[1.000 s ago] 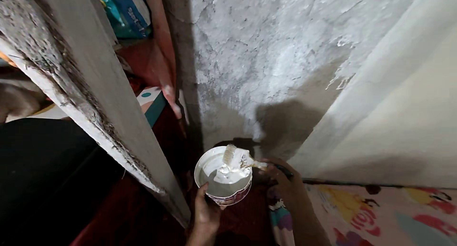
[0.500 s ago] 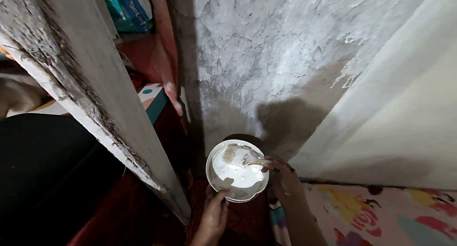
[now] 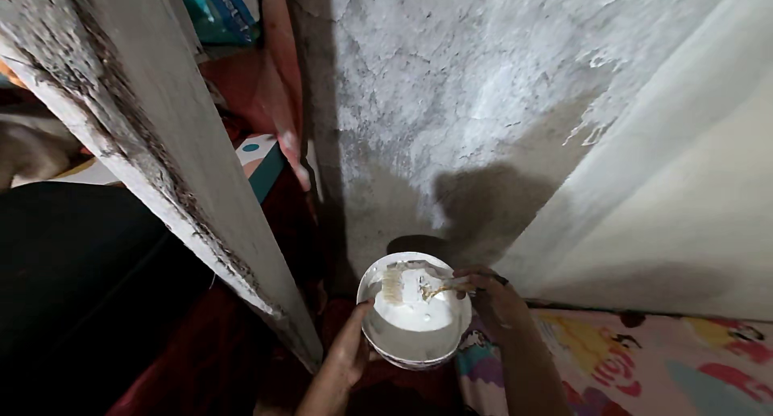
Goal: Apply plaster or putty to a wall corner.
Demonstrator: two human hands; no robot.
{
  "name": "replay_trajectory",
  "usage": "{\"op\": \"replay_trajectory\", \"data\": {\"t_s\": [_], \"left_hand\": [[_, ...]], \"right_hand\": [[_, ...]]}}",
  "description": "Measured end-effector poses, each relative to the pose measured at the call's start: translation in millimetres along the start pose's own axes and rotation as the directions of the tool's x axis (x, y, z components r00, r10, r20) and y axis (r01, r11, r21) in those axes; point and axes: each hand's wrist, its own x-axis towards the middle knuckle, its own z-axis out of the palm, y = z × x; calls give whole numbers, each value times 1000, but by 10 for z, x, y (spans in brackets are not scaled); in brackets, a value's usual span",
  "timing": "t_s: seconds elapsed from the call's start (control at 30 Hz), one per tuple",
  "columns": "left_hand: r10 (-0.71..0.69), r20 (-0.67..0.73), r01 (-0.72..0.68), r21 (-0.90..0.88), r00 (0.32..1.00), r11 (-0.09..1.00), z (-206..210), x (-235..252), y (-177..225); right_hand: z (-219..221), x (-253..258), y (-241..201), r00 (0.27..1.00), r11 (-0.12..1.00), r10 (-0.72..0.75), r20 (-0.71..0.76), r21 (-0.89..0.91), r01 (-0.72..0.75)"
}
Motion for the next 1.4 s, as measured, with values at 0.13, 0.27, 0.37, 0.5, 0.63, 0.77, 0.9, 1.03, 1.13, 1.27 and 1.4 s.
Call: {"op": "replay_trajectory", "data": {"t_s": [0.13,0.27,0.37,0.5,0.63,0.77,0.9,1.03,1.13,1.27,1.4], "left_hand": [[79,-33,-79,-10,996,997,4,-16,43],[163,-65,-162,17,985,987,-55,63,14],[179,-47,-177,31,983,984,-61,97,-7],[196,-38,-194,45,980,980,-38,58,5],[221,-65,-217,59,973,974,-48,51,34],[230,-94,-226,46,969,973,-44,71,43],[252,-86,-247,59,964,967,-48,76,40],[267,-131,-261,61,955,963,-61,51,86],[262,-146,-258,45,954,965,-69,37,112],[250,-152,-250,16,956,968,-67,65,111],[252,-161,-254,8,954,967,-70,95,101]], "right_hand": [[-93,-110,-174,985,977,-148,89,-145,160],[-133,-271,-377,945,911,-282,163,-263,317],[37,-363,-390,960,921,-174,219,-308,237],[240,-371,-305,971,913,1,239,-397,97],[114,-361,-368,989,882,-51,138,-458,109],[143,-402,-382,980,932,-112,163,-325,160],[239,-371,-320,985,911,-26,170,-401,93],[55,-334,-428,999,943,7,31,-333,3],[16,-282,-446,992,989,100,-80,-97,-107],[47,-143,-299,937,940,311,-158,200,-278],[48,-48,-146,897,870,416,-151,353,-344]]}}
